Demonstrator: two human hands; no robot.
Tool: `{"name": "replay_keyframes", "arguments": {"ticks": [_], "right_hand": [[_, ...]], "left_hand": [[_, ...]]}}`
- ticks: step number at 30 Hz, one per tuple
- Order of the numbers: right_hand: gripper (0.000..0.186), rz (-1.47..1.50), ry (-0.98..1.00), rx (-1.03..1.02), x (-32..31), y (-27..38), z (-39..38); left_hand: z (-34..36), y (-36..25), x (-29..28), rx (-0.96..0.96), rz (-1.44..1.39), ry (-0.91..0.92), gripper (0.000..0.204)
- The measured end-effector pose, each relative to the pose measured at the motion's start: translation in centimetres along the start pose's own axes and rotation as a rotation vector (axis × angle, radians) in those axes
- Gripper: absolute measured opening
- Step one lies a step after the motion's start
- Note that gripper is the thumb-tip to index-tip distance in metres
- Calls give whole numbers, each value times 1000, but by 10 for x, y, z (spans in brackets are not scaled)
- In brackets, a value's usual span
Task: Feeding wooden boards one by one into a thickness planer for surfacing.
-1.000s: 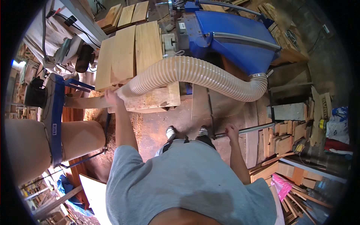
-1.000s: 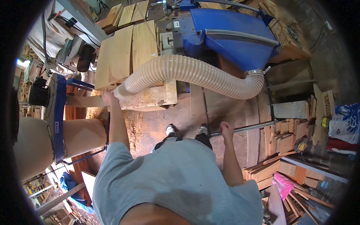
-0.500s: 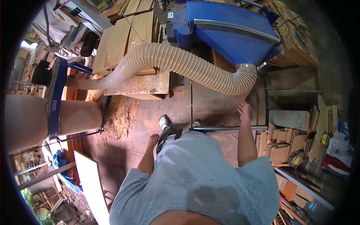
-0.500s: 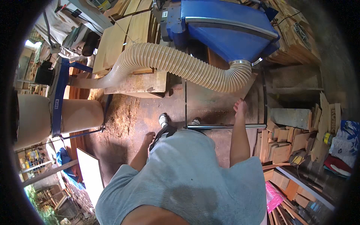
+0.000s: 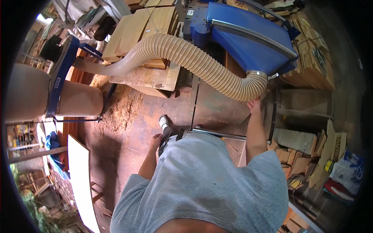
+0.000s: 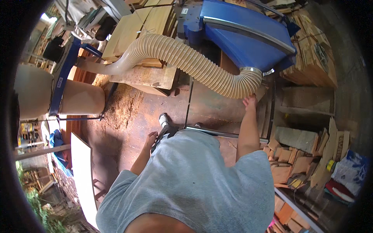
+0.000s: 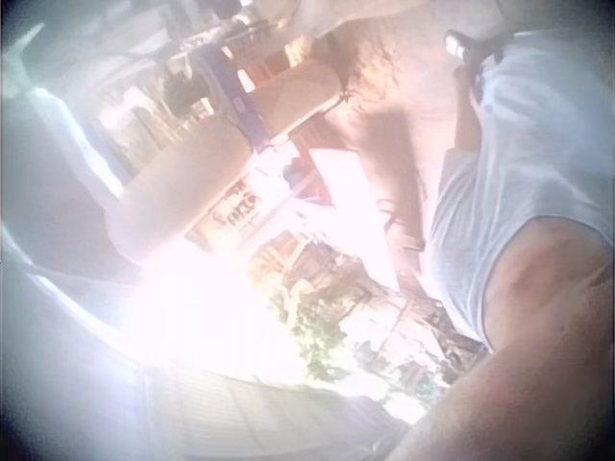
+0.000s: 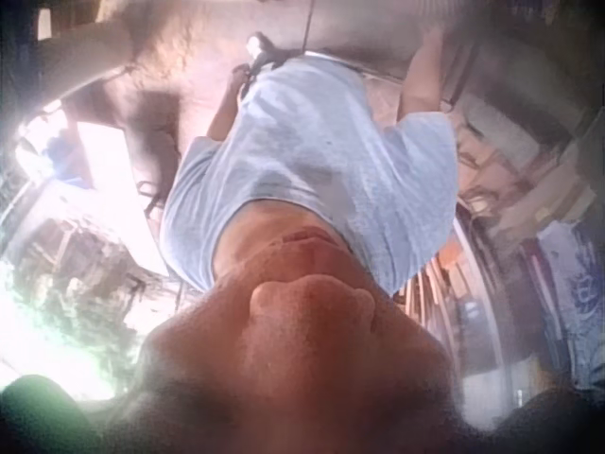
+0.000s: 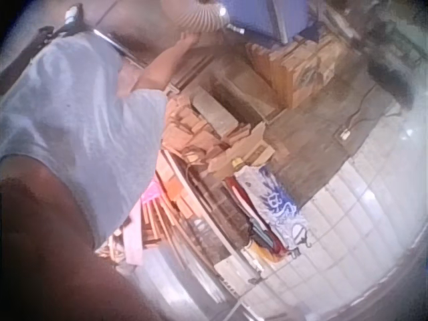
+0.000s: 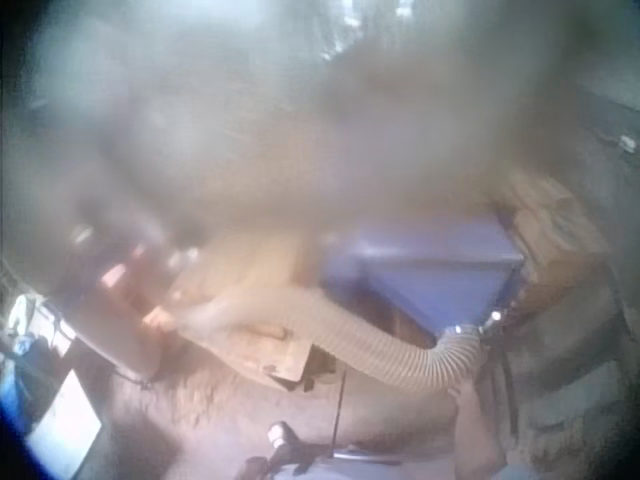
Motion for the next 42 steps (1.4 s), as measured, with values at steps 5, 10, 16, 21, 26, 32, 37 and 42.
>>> {"name": "replay_keyframes", "arguments": {"ticks": [5,10,16,21,26,32,37,42], "right_hand": [[54,-111,-27,-104,14,5,7],[70,-336,-15,-266,3,-16,68],[54,-285,164,-284,-12,-4,79],[52,-427,152,-207,-8,26,16],[53,-419,122,-257,-3,28,0],[53,-412,116,-260,4,27,6],[53,-413,130,-261,17,32,8],[54,-415,149,-260,32,40,10]], "left_hand": [[4,16,6,109,64,-10,33],[18,36,1,26,83,-13,34],[18,29,-8,32,114,12,32],[19,7,-5,90,126,5,33],[21,-9,1,121,76,21,34],[18,-2,-1,144,115,12,34],[12,19,-9,65,160,-28,35],[-1,32,-14,53,92,-32,34]]}}
Point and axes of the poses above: each hand's wrist, its own z-axis towards the middle knuckle, its own x-axis out of the palm, y = z × x, the point moved 1 cm from there along z, towards the middle knuckle, and after that the axes turned 14 degrees about -y, right-handed, at the moved point
